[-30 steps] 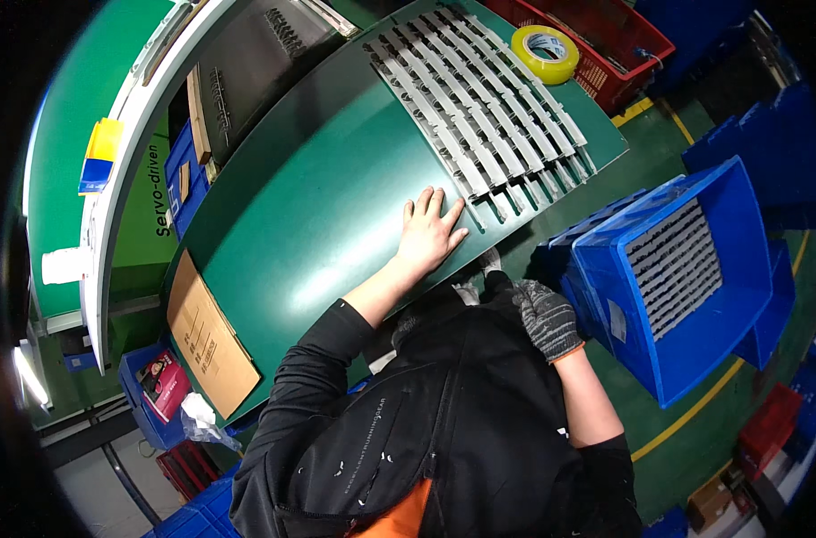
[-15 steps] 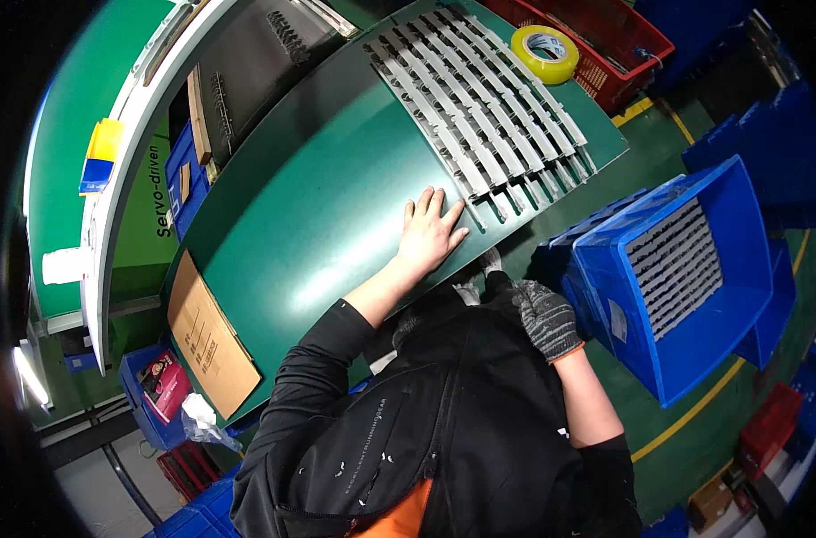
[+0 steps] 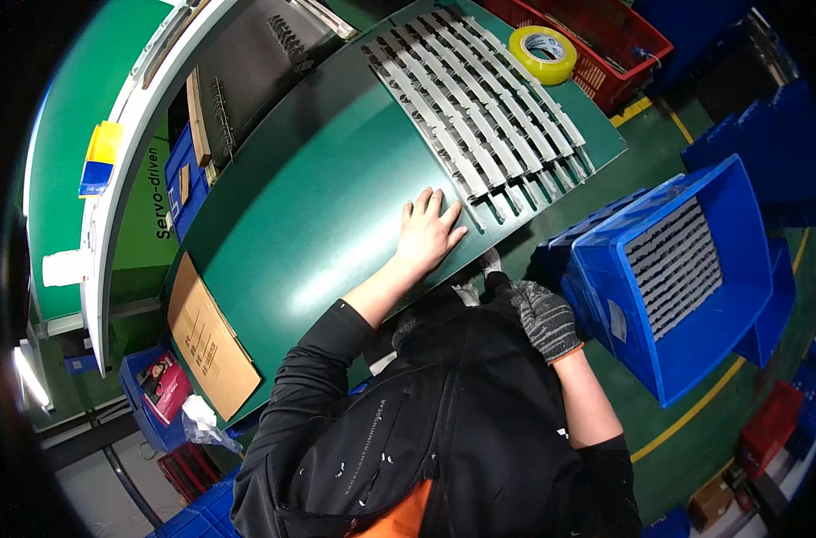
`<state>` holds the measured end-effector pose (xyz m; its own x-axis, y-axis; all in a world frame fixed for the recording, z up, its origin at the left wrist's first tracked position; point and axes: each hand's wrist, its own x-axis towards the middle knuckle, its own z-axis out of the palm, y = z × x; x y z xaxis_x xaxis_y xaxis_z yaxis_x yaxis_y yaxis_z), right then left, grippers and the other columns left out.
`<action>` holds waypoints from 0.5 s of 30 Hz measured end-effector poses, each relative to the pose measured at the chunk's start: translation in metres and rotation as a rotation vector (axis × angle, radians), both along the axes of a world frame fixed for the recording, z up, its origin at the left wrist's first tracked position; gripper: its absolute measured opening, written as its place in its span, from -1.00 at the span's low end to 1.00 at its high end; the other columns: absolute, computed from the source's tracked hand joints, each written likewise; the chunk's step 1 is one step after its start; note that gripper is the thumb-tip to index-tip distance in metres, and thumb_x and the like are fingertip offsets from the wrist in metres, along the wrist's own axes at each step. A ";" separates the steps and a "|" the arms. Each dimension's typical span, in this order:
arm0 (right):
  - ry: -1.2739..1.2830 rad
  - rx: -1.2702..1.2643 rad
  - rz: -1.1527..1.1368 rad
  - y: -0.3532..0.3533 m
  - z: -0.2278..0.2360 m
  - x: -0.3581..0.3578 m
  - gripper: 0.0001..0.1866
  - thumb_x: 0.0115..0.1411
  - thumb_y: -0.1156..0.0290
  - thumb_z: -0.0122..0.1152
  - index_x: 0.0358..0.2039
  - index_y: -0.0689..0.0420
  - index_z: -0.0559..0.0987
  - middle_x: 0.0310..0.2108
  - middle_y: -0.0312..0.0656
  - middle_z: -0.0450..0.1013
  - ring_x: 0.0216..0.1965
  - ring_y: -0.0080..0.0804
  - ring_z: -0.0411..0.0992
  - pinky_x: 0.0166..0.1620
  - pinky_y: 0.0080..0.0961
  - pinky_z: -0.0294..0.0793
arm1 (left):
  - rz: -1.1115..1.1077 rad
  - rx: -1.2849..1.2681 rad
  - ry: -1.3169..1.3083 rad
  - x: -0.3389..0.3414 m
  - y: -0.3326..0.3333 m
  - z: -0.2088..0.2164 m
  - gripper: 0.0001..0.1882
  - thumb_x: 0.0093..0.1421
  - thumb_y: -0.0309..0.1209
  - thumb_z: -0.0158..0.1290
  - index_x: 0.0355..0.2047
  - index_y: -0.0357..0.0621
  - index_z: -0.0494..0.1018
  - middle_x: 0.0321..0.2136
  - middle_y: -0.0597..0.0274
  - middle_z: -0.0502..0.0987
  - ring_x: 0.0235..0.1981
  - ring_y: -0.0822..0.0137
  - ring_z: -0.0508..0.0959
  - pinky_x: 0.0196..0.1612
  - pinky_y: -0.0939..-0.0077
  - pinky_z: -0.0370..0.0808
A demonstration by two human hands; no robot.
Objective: The person trims plastic pieces using a blade, fits them together by hand to assemble plastic racks, and places the assembled racks onto a stack on the table.
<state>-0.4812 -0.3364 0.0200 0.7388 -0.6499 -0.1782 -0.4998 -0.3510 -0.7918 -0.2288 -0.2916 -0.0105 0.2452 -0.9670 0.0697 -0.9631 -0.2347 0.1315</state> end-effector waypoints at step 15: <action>0.016 -0.024 0.053 -0.005 -0.008 0.000 -0.77 0.16 0.49 -0.04 -0.18 0.26 0.46 -0.34 -0.08 0.48 -0.37 -0.42 0.48 -0.30 -0.56 0.45 | 0.187 -0.214 0.176 0.058 0.118 0.006 -0.67 0.03 -0.31 0.01 -0.22 -0.24 0.39 -0.01 0.03 0.31 0.09 0.05 0.23 0.15 0.08 0.08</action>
<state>-0.4811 -0.3411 0.0122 0.7696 -0.6140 -0.1756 -0.4928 -0.3961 -0.7747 -0.1707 -0.1737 -0.0049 0.4431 -0.8722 0.2074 -0.8641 -0.3539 0.3579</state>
